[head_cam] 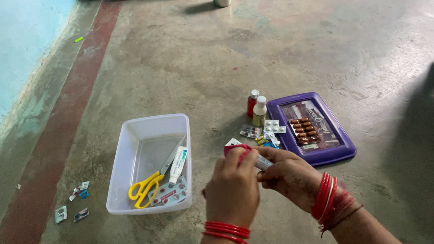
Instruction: The person wipes the inside and outside of a white plastic medicine box with a red cloth. They then wipe a pair of yellow scissors and several blister packs of pills and tubes of ointment before placing them into the box.
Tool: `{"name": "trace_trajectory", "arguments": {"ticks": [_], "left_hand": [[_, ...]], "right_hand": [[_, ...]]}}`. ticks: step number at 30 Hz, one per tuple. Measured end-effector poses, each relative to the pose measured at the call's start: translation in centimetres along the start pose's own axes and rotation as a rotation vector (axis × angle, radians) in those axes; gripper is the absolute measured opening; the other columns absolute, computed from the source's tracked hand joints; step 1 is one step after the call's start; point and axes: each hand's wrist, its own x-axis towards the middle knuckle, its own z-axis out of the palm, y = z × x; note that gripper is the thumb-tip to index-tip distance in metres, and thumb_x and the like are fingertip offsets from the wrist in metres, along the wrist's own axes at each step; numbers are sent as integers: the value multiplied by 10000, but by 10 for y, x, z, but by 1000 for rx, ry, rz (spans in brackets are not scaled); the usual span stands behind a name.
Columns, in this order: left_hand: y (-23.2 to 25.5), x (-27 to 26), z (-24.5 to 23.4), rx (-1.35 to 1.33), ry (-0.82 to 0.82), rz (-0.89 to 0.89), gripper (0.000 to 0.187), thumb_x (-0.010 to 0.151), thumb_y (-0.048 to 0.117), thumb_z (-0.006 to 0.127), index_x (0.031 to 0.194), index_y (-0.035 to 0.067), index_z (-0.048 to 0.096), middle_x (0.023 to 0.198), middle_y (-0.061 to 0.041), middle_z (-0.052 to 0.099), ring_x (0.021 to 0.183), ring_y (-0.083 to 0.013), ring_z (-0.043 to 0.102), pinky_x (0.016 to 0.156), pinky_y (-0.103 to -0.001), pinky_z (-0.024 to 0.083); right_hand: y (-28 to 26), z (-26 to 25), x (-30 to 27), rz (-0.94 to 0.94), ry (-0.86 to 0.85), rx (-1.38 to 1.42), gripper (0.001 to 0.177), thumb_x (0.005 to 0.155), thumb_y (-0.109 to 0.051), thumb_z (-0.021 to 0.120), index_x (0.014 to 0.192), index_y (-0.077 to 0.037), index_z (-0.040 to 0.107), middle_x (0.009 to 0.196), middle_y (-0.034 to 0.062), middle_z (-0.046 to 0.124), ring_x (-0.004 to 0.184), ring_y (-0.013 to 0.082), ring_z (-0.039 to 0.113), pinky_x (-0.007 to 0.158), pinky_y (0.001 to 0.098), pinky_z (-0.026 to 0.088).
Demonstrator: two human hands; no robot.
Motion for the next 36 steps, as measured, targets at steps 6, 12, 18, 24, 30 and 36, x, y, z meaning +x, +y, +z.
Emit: {"name": "trace_trajectory", "arguments": {"ticks": [6, 12, 18, 24, 30, 36], "left_hand": [[19, 1, 5, -88, -39, 53, 279, 876, 110, 674, 1152, 98, 714, 1132, -68, 674, 980, -303, 674, 769, -414, 592], [-8, 13, -7, -70, 54, -119, 275, 880, 104, 672, 1150, 101, 720, 1118, -68, 682, 975, -296, 675, 775, -421, 581], [21, 4, -4, -159, -65, 62, 266, 856, 91, 687, 1119, 111, 719, 1142, -68, 685, 1011, -285, 673, 827, -405, 583], [2, 13, -3, -152, -7, -13, 270, 876, 97, 676, 1140, 121, 728, 1139, -61, 694, 1014, -300, 671, 828, -420, 565], [7, 6, 1, -130, 14, -30, 247, 909, 106, 661, 1149, 94, 714, 1133, -62, 690, 989, -300, 671, 835, -419, 565], [15, 3, 6, -83, -38, 56, 267, 860, 98, 666, 1123, 102, 715, 1155, -57, 674, 969, -293, 675, 764, -393, 592]], "right_hand": [[-9, -7, -6, 45, 233, 137, 461, 966, -168, 497, 1343, 60, 633, 1021, 74, 648, 841, 141, 618, 776, 312, 545], [-8, 0, -1, 67, 162, 136, 471, 882, -65, 491, 1305, -20, 694, 998, 80, 686, 774, 147, 572, 739, 298, 525], [-19, 11, -13, 102, 345, 240, 390, 954, -250, 483, 1200, 5, 647, 982, 94, 677, 848, 190, 652, 773, 351, 559], [-15, -5, -7, 0, 120, 151, 365, 907, -138, 543, 1202, 3, 706, 917, 42, 631, 759, 152, 563, 709, 312, 514], [-4, 1, 0, 68, 167, 306, 360, 907, -89, 543, 1232, -12, 678, 878, 40, 585, 796, 164, 576, 732, 319, 528], [-8, -2, -5, 62, 229, 152, 450, 848, -31, 483, 1253, 2, 676, 939, 60, 653, 852, 154, 604, 807, 326, 556]]}}
